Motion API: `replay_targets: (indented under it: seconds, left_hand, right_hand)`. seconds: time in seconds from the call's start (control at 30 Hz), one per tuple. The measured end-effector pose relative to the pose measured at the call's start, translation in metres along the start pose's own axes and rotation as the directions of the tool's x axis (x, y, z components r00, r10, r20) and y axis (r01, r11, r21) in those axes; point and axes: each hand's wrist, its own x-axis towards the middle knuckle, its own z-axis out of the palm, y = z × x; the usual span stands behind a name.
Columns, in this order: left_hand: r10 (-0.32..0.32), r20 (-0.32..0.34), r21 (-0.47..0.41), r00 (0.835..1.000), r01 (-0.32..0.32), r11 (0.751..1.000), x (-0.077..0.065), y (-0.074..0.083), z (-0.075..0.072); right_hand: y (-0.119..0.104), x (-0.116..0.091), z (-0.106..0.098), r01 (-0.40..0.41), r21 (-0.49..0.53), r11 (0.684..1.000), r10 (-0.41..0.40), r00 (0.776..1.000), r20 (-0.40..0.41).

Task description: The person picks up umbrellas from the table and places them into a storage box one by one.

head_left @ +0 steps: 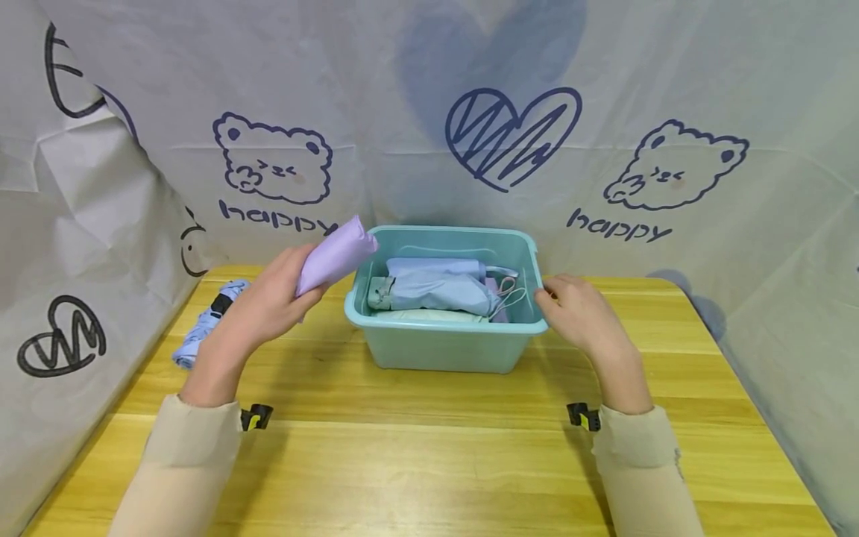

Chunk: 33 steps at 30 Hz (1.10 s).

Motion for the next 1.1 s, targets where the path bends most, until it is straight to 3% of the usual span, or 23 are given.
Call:
replay_targets:
  seconds: [0.47, 0.77, 1.1]
  left_hand:
    - [0.159, 0.063, 0.061, 0.985, -0.163, 0.985, 0.023, 0.034, -0.004]
    - [0.172, 0.156, 0.145, 0.973, -0.195, 0.97, 0.036, 0.057, -0.003]
    - [0.253, 0.251, 0.16, 0.934, -0.298, 0.941, 0.048, 0.076, 0.004]
  right_hand:
    - [0.0, 0.001, 0.0, 0.0, 0.001, 1.0, 0.0, 1.0, 0.013]
    - [0.001, 0.0, -0.001, -0.006, -0.002, 1.0, 0.006, 1.0, 0.019]
    - [0.0, 0.0, -0.003, 0.002, 0.007, 1.0, -0.002, 1.0, 0.013]
